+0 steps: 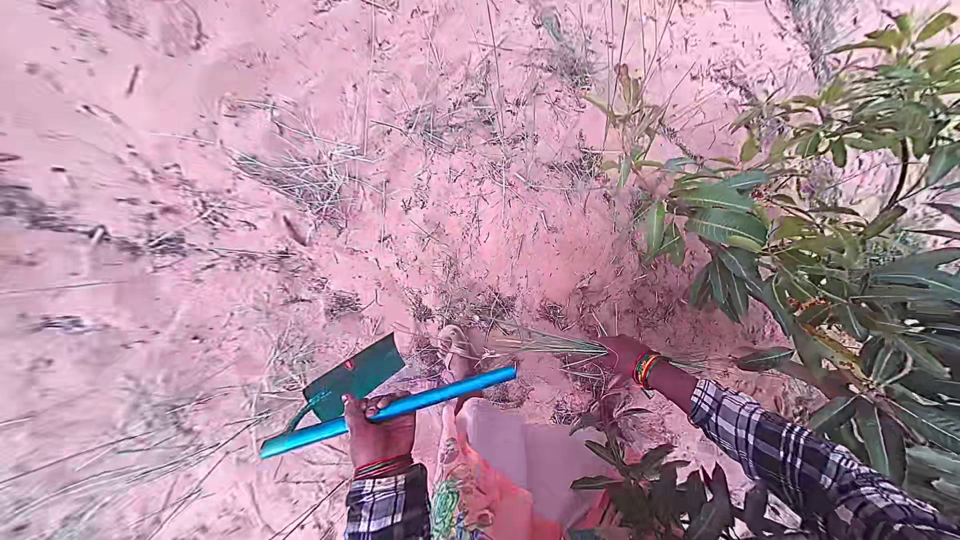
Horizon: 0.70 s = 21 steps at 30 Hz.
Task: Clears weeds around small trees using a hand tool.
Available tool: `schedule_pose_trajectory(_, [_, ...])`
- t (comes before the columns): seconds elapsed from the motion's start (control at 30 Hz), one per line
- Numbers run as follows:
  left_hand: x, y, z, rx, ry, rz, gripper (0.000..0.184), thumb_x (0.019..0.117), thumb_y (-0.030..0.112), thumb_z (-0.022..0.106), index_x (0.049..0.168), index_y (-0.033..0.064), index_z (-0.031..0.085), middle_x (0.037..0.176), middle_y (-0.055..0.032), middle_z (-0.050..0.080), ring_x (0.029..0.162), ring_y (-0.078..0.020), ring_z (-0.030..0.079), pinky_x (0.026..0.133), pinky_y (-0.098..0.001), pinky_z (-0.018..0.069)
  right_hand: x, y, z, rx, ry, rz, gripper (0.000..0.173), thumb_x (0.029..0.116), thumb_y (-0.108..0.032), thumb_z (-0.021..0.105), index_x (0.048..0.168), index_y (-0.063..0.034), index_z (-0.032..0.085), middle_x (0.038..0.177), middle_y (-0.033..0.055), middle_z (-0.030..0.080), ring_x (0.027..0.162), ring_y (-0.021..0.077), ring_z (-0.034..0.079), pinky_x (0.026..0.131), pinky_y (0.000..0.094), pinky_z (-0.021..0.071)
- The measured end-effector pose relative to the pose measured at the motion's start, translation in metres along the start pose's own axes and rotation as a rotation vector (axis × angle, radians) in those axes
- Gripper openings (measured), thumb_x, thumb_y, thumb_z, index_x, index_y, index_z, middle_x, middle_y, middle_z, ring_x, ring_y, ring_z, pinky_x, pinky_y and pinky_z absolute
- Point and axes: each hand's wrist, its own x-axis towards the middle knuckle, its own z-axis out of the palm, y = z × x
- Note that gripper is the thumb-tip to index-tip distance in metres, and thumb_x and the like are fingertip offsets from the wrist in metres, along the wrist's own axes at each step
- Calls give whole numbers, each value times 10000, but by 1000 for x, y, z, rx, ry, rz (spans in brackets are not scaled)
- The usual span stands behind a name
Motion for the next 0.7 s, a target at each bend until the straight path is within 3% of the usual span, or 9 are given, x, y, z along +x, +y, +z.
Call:
schedule_pose_trajectory(0.13, [21,111,-22,-52,155,124,495,1127,390,308,674,241,441,479,110,454,433,-28,525,553,-193,540,-48,-33,-13,115,109,94,456,1058,-279,573,1414,5,574,1338,280,633,1287,426,592,1101,598,428])
schedule_pose_trajectory(0.27, [28,174,-91,115,413,210,337,1097,327,471,777,228,435,521,104,436,441,-42,498,527,-235,532,-106,-60,-16,255,241,180,395,1058,-243,589,1330,40,631,1248,300,670,1212,444,632,1074,598,445])
schedule_pose_trajectory(0.37, [8,201,-162,532,601,144,256,1077,339,530,965,115,477,605,46,420,478,-73,462,532,-276,496,-132,-50,-26,240,280,235,393,1057,-259,593,1332,18,636,1258,301,666,1225,461,623,1067,623,444])
schedule_pose_trajectory(0.4, [-6,208,-184,741,644,81,323,1077,354,535,1082,31,523,678,-30,468,533,-120,486,574,-312,497,-143,-44,-31,235,296,255,390,1057,-251,594,1337,17,635,1264,306,665,1233,469,618,1069,630,438])
schedule_pose_trajectory(0.43, [-22,216,-200,943,661,-9,450,1075,364,543,1246,-53,552,824,-148,568,662,-210,556,683,-388,520,-153,-36,-38,238,326,273,385,1061,-241,591,1336,24,633,1257,313,665,1229,477,618,1063,637,436])
schedule_pose_trajectory(0.47, [-38,222,-212,1107,640,-113,542,1071,374,552,1349,-92,537,1028,-257,653,857,-313,643,840,-474,538,-162,-26,-45,238,369,282,380,1066,-228,580,1331,41,628,1247,328,663,1220,492,618,1054,648,437])
schedule_pose_trajectory(0.5, [-53,226,-217,1243,593,-206,584,1066,384,559,1373,-112,528,1142,-302,664,991,-371,669,935,-520,525,-169,-16,-55,240,414,287,392,1069,-227,573,1336,57,618,1248,344,656,1221,506,615,1054,656,435])
schedule_pose_trajectory(0.6, [-112,228,-203,1524,391,-442,584,1039,414,604,1358,-74,554,1145,-269,659,993,-341,666,926,-492,529,-188,-2,-87,232,484,288,437,1081,-245,544,1369,82,582,1324,373,600,1293,519,557,1101,650,400])
schedule_pose_trajectory(0.7, [-172,207,-177,1745,95,-567,599,1017,441,630,1350,-55,587,1244,-280,651,1119,-374,659,1017,-522,496,-195,-4,-134,202,502,243,512,1084,-298,537,1429,80,526,1419,368,536,1374,497,494,1149,626,361])
